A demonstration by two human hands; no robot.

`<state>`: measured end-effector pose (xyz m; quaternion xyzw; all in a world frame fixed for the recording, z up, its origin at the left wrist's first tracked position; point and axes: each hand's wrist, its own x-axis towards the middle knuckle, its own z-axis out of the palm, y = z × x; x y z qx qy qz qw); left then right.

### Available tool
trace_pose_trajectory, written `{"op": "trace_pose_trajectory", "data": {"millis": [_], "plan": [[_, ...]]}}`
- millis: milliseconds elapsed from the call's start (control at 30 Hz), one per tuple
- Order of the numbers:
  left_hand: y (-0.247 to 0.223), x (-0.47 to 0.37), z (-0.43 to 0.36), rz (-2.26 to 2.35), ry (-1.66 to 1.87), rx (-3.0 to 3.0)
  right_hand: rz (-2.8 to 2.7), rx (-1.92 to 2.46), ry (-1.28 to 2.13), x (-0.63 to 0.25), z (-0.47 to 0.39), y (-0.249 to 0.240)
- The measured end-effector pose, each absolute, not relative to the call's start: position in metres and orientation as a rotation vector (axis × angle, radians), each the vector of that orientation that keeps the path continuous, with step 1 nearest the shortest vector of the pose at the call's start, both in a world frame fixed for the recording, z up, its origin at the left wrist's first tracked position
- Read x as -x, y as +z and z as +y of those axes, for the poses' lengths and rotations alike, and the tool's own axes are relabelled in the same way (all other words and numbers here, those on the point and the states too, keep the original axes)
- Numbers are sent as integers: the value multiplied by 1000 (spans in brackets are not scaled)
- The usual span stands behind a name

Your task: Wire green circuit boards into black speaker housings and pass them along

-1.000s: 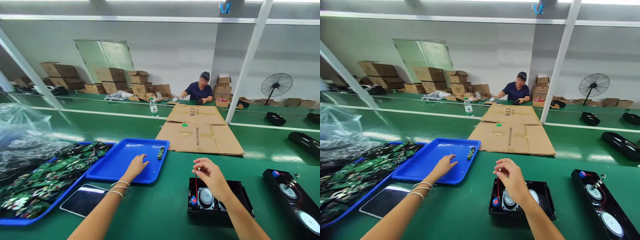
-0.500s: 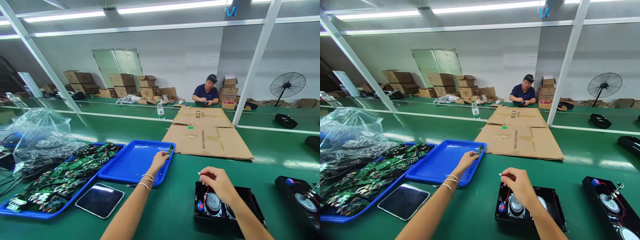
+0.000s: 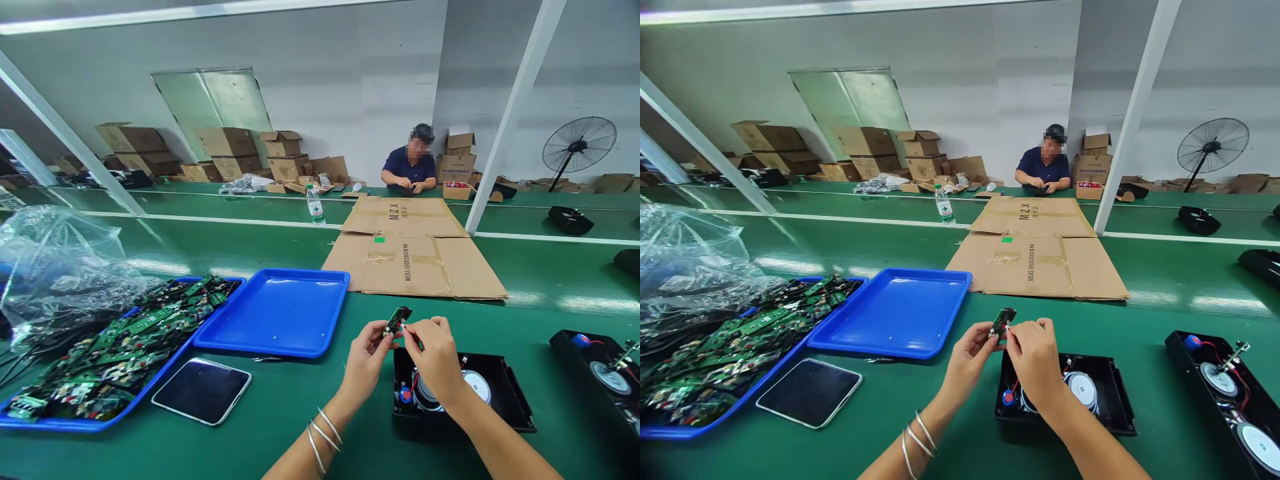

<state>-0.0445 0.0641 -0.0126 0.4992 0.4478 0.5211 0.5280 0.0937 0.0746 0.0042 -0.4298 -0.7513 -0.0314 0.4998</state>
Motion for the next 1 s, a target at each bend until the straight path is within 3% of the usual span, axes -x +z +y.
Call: {"op": "trace_pose_trajectory", "data": {"millis": [433, 1000], "plan": [[-27, 38, 49, 1081, 1489, -1273, -1891, 1029, -224, -91, 68, 11], [-24, 46, 53, 1055, 1470, -1476, -2002, 966, -287, -97, 70, 16]]}}
